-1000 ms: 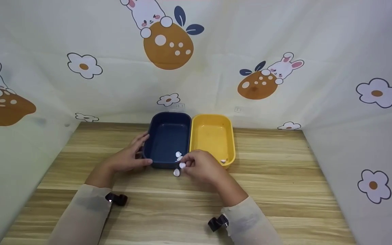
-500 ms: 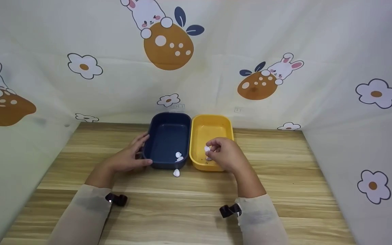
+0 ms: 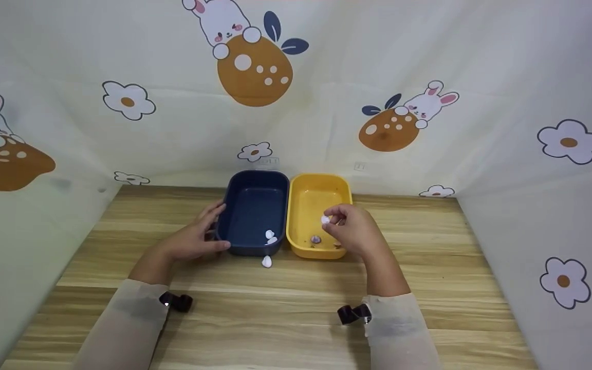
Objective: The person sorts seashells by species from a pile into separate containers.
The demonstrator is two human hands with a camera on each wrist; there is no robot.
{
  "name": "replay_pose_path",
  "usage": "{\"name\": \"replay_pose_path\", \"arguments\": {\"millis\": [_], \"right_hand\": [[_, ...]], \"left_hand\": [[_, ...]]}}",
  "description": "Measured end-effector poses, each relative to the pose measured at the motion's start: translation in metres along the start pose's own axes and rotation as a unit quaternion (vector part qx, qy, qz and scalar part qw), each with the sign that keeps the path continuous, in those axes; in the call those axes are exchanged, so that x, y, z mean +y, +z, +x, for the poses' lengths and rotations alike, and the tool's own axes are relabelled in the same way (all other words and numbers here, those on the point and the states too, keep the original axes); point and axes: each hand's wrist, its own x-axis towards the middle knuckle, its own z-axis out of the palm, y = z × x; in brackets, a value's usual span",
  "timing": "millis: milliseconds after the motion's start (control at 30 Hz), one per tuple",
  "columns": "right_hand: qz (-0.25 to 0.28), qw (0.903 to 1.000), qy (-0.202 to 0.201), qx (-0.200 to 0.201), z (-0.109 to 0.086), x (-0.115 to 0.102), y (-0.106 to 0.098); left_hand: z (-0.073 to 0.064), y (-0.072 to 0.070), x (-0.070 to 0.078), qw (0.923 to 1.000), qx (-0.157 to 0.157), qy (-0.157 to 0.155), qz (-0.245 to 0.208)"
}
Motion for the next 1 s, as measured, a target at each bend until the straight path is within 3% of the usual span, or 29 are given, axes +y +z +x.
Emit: {"name": "replay_pose_path", "arguments": {"millis": [600,1000], "right_hand": [[0.014,0.9998,-0.015,-0.003,-0.002,-0.004,0.011],[0.013,0.9966,-0.075,-0.031,-0.01,-0.029,0.054]], "left_hand": [[0.001,0.001,0.001,1.0,-0.001,-0.009,0.001],[0.001,0.0,0.002,0.9998,-0.005,-0.018,0.003]]}}
